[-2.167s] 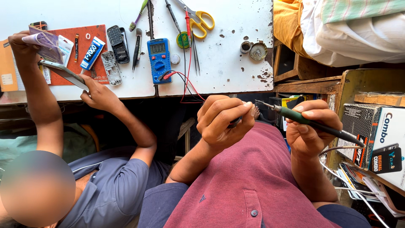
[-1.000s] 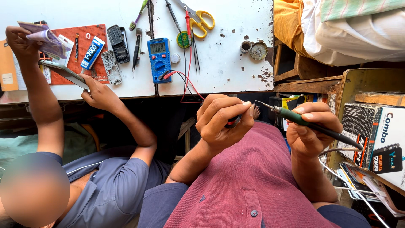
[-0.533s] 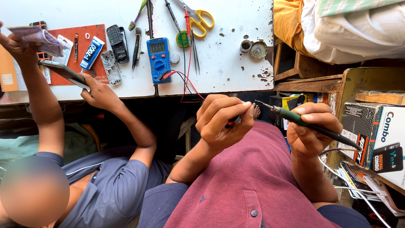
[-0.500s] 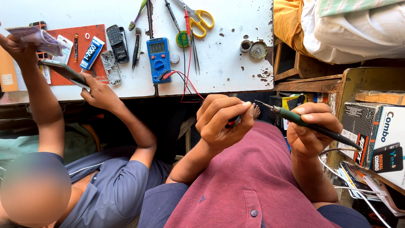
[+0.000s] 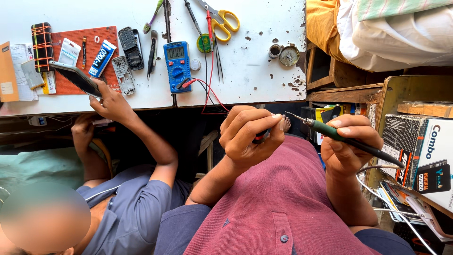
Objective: The person stands at a cluttered repair bench, picks up a small electronic component and a spool of solder, then uses a soldering iron to solder the component while a multimeter sits connected on the bench. They handle the component by hand, set it on the bench, and continue working on the small part with the iron.
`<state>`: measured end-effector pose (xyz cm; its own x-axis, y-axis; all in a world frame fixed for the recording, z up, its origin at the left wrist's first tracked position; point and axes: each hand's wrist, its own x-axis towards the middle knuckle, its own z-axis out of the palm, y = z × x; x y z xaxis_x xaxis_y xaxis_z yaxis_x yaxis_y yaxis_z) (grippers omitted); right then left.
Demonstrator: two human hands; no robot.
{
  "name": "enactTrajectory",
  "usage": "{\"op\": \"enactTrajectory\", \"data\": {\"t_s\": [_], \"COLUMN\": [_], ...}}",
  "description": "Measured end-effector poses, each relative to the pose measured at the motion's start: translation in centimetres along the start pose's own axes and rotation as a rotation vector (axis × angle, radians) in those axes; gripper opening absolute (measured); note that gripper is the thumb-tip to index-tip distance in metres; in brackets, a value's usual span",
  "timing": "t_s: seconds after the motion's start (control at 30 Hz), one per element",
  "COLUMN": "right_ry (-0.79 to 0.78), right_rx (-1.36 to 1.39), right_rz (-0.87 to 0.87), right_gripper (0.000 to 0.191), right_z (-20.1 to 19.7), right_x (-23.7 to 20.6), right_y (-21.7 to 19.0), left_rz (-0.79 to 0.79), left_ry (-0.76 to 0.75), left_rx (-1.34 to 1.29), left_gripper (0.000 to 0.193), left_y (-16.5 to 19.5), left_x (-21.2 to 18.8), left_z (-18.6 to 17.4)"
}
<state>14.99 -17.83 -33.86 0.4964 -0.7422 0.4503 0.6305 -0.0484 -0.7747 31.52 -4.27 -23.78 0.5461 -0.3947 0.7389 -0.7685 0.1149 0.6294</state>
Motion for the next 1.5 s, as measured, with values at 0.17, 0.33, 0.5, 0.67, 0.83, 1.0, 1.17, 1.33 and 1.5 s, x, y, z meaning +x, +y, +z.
{"op": "enactTrajectory", "data": {"t_s": [0.17, 0.33, 0.5, 0.67, 0.83, 1.0, 1.17, 1.33, 1.5], "right_ry": [0.005, 0.0, -0.008, -0.005, -0.011, -0.009, -0.015, -0.015, -0.016], "right_rx": [-0.008, -0.032, -0.014, -0.035, -0.036, -0.029, -0.034, -0.04, -0.042], "right_rz": [-0.009, -0.017, -0.008, -0.008, -0.01, -0.009, -0.009, -0.01, -0.015], "right_gripper": [0.024, 0.023, 0.023, 0.023, 0.023, 0.023, 0.022, 0.022, 0.023], "right_z": [-0.03, -0.11, -0.17, -0.09, -0.07, -0.17, -0.33, -0.3, -0.29], "right_x": [0.01, -0.02, 0.05, 0.14, 0.23, 0.23, 0.27, 0.27, 0.34], "right_y": [0.1, 0.14, 0.16, 0.06, 0.02, 0.05, 0.06, 0.16, 0.26], "left_rz": [0.003, 0.0, 0.0, -0.002, -0.004, -0.003, -0.004, -0.012, -0.015], "left_ry": [0.0, 0.004, 0.006, 0.005, 0.005, 0.008, 0.011, 0.004, 0.004], "left_rx": [0.0, 0.001, 0.0, 0.007, 0.006, 0.005, 0.004, -0.002, -0.005], "left_gripper": [0.028, 0.028, 0.028, 0.028, 0.028, 0.028, 0.028, 0.028, 0.029], "left_y": [-0.03, -0.06, -0.05, -0.05, -0.08, -0.12, -0.16, -0.19, -0.22], "left_x": [0.04, 0.08, 0.09, 0.1, 0.13, 0.15, 0.16, 0.2, 0.29], "left_z": [0.04, 0.08, 0.09, 0.09, 0.12, 0.19, 0.26, 0.3, 0.33]}}
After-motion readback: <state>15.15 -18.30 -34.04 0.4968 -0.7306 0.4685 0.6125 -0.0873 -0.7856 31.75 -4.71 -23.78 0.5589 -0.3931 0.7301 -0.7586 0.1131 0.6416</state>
